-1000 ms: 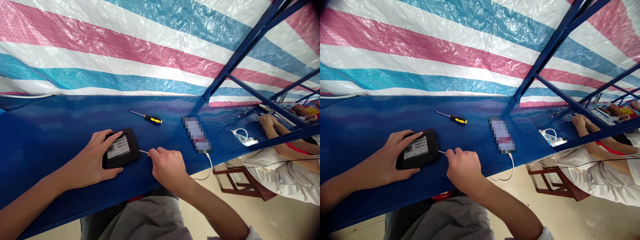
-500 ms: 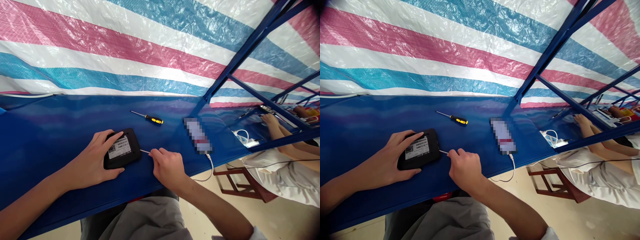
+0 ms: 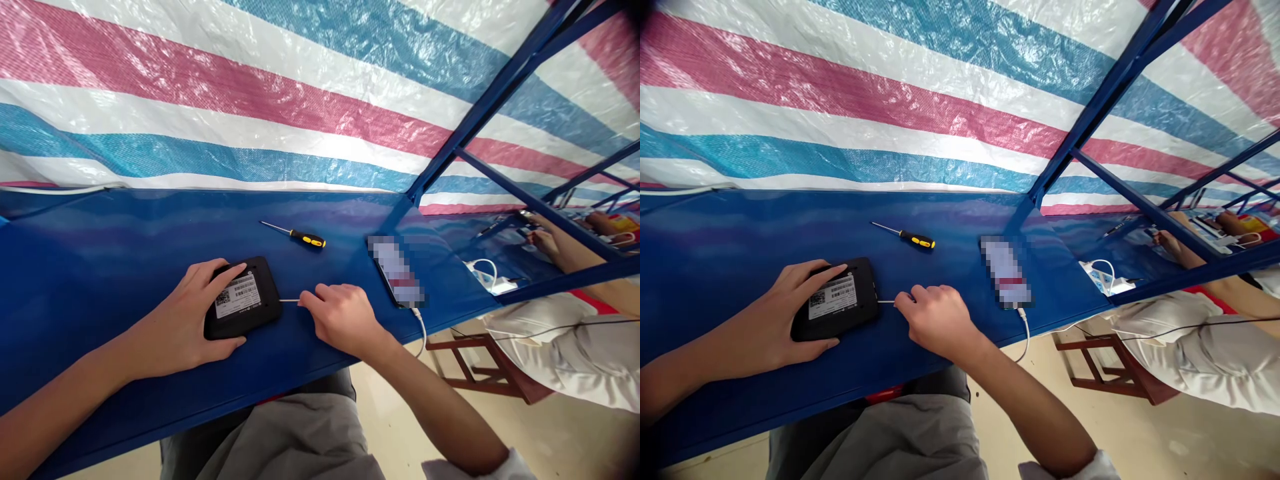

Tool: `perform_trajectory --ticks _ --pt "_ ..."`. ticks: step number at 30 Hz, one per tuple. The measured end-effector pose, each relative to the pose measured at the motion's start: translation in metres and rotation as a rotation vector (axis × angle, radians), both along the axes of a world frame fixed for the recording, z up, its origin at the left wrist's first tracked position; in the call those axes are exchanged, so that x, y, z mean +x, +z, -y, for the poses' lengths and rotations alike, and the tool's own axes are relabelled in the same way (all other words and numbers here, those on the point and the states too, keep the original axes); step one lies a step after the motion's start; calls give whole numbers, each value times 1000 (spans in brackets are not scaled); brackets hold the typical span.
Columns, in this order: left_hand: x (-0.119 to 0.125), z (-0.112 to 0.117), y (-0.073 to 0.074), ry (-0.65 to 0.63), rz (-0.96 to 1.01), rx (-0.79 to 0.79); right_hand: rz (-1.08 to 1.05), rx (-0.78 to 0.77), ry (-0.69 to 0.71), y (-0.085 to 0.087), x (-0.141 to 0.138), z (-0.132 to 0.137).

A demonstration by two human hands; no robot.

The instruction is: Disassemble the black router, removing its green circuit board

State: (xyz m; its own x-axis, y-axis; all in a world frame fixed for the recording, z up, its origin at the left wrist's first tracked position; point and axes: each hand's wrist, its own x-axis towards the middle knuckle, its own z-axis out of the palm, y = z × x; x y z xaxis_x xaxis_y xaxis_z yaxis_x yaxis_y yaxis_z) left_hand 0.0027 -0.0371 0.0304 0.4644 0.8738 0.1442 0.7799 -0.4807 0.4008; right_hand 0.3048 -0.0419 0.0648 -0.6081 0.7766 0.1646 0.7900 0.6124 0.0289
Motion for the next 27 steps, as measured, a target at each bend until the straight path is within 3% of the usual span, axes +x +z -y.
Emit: perform_trajectory --ticks 4,8,15,27 --pt "-2 -2 4 -30 2 -24 52 -149 100 22 4 -18" --pt "-4 -4 6 -36 -20 -60 -1 -229 100 26 4 -24" --pt "-17 -3 -1 70 -144 -98 -4 -204 66 29 4 -17" --pt "-33 13 7 179 -59 -222 146 -261 -33 57 -10 -11"
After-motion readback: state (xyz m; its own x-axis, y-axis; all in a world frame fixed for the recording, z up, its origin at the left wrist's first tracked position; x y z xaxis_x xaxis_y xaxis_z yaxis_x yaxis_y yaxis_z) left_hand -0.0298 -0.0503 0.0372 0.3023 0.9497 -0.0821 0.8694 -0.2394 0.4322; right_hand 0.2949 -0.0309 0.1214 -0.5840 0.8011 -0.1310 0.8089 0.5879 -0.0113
